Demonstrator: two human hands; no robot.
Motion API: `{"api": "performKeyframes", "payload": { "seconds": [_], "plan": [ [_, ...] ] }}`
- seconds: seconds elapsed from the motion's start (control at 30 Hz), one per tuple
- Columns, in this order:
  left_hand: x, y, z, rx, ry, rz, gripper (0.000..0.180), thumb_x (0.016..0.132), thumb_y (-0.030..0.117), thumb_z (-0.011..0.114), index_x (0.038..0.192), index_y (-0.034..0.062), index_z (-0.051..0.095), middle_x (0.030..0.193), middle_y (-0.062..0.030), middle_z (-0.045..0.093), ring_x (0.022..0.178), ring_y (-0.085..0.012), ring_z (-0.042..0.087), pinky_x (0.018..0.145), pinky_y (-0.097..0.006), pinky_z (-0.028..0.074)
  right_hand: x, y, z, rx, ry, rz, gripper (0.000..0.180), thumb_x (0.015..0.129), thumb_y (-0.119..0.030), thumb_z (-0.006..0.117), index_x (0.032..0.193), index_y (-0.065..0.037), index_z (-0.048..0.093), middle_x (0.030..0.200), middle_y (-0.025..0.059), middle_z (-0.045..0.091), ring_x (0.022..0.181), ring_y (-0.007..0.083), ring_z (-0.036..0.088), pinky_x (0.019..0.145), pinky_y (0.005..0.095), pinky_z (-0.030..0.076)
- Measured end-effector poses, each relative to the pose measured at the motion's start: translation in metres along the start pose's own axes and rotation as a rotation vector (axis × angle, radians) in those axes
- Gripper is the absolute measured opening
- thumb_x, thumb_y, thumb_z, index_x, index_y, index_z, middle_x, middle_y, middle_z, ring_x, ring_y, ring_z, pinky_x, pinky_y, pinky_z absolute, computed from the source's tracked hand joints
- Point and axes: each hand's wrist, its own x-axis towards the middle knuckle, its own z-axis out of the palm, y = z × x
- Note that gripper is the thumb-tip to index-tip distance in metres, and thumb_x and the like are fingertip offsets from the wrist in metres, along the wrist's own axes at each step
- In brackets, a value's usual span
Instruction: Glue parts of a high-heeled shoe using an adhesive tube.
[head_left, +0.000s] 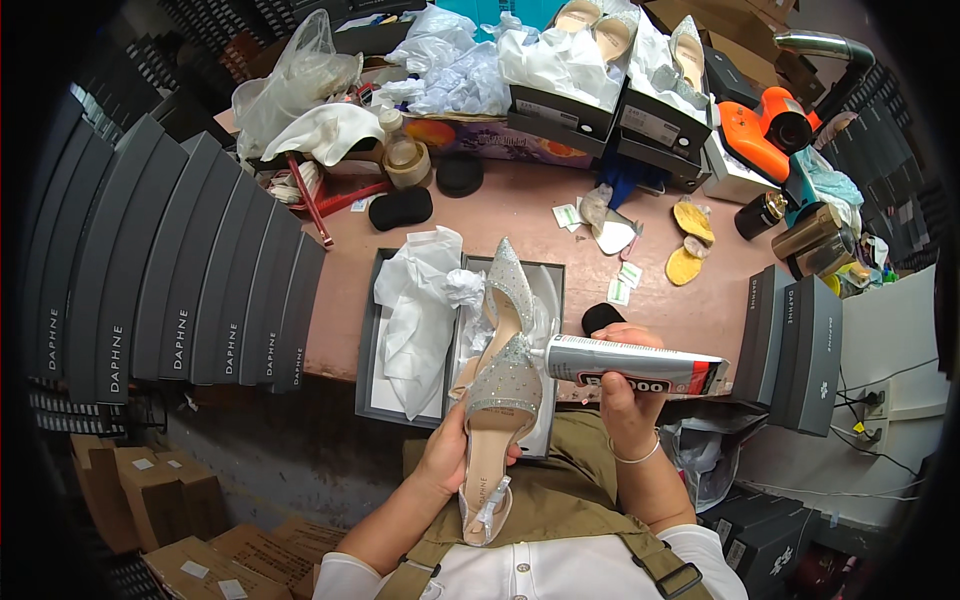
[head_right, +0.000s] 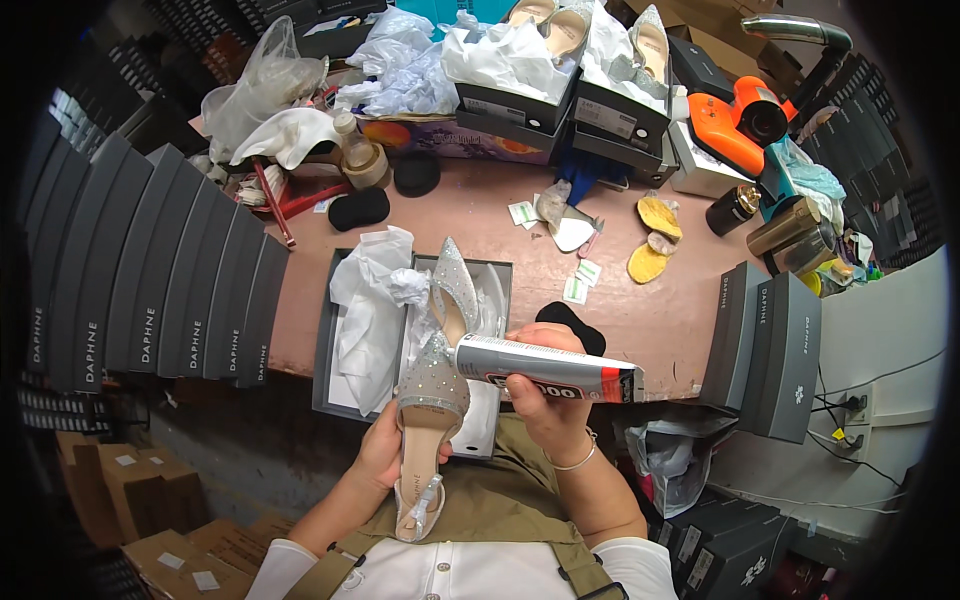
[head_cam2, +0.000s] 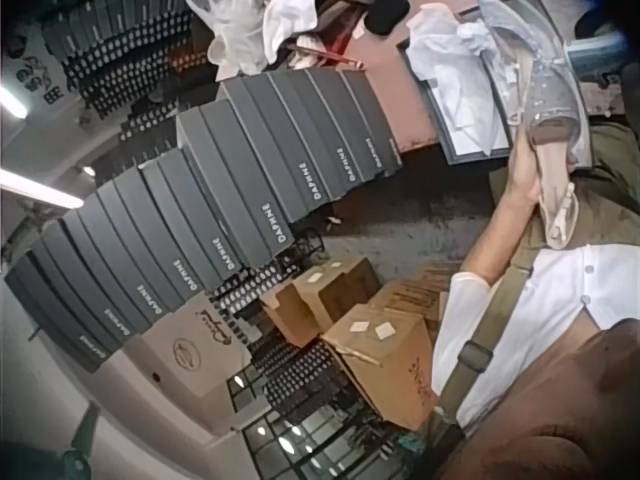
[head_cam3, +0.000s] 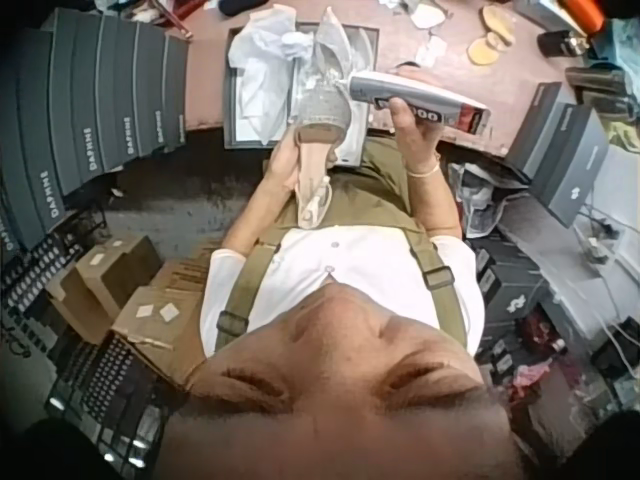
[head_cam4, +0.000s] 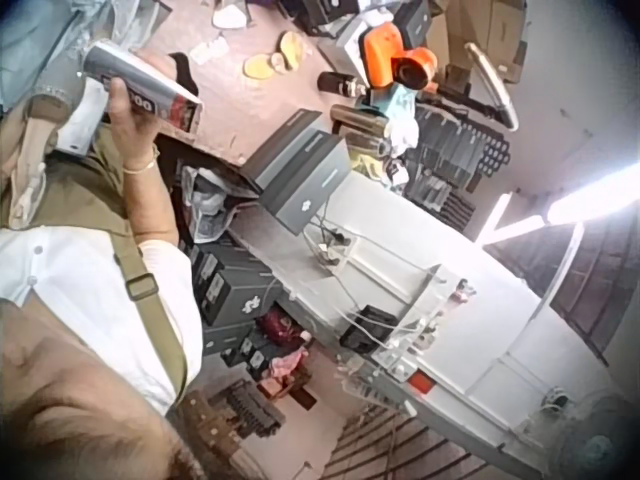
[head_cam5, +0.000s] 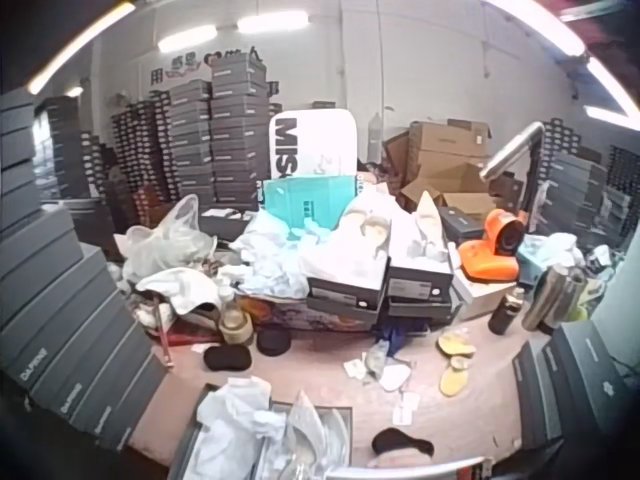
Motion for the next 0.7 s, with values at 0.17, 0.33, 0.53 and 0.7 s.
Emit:
{"api": "performKeyframes", "payload": {
  "seconds": [0.17, 0.33, 0.53, 0.7],
  "plan": [
    [0.0002, -0.0004, -0.0003, -0.006, -0.014, -0.009, 0.061, 0.096, 0.049, 0.026, 0.119, -0.0023, 0.049, 0.092, -0.0183, 0.063, 0.072, -0.0272, 0.066, 0.062, -0.036, 0.056, 0.0, 0.0, 0.0006, 0.005, -0.007, 0.009, 0.034, 0.078, -0.012, 0.067, 0.105, 0.002, 0.05, 0.1, 0.0146, 0.055, 0.093, 0.0217, 0.055, 0.084, 0.033, 0.046],
    [-0.0001, -0.0012, -0.0018, 0.0, -0.015, -0.005, 0.061, 0.097, 0.049, 0.025, 0.12, -0.0022, 0.049, 0.093, -0.0183, 0.063, 0.073, -0.0275, 0.066, 0.063, -0.036, 0.056, -0.0007, 0.0015, -0.0017, -0.052, -0.026, -0.002, 0.034, 0.078, -0.011, 0.067, 0.105, 0.001, 0.05, 0.099, 0.0137, 0.055, 0.093, 0.0214, 0.055, 0.084, 0.0331, 0.046],
    [-0.0001, 0.0, 0.001, 0.018, 0.004, -0.003, 0.06, 0.097, 0.048, 0.025, 0.12, -0.0017, 0.048, 0.093, -0.018, 0.063, 0.072, -0.0273, 0.066, 0.062, -0.036, 0.056, 0.0005, -0.0009, -0.0008, -0.006, -0.01, 0.002, 0.034, 0.078, -0.012, 0.068, 0.104, 0.001, 0.05, 0.099, 0.0135, 0.055, 0.093, 0.0212, 0.055, 0.085, 0.0331, 0.046],
    [0.0008, -0.0009, -0.001, 0.015, -0.014, -0.005, 0.059, 0.097, 0.048, 0.025, 0.12, -0.0016, 0.049, 0.093, -0.0178, 0.063, 0.072, -0.0271, 0.065, 0.061, -0.036, 0.056, -0.0008, 0.0012, -0.0012, 0.009, 0.0, 0.033, 0.034, 0.079, -0.012, 0.067, 0.105, 0.001, 0.05, 0.099, 0.0135, 0.054, 0.093, 0.0208, 0.054, 0.085, 0.0329, 0.045]
  ]
}}
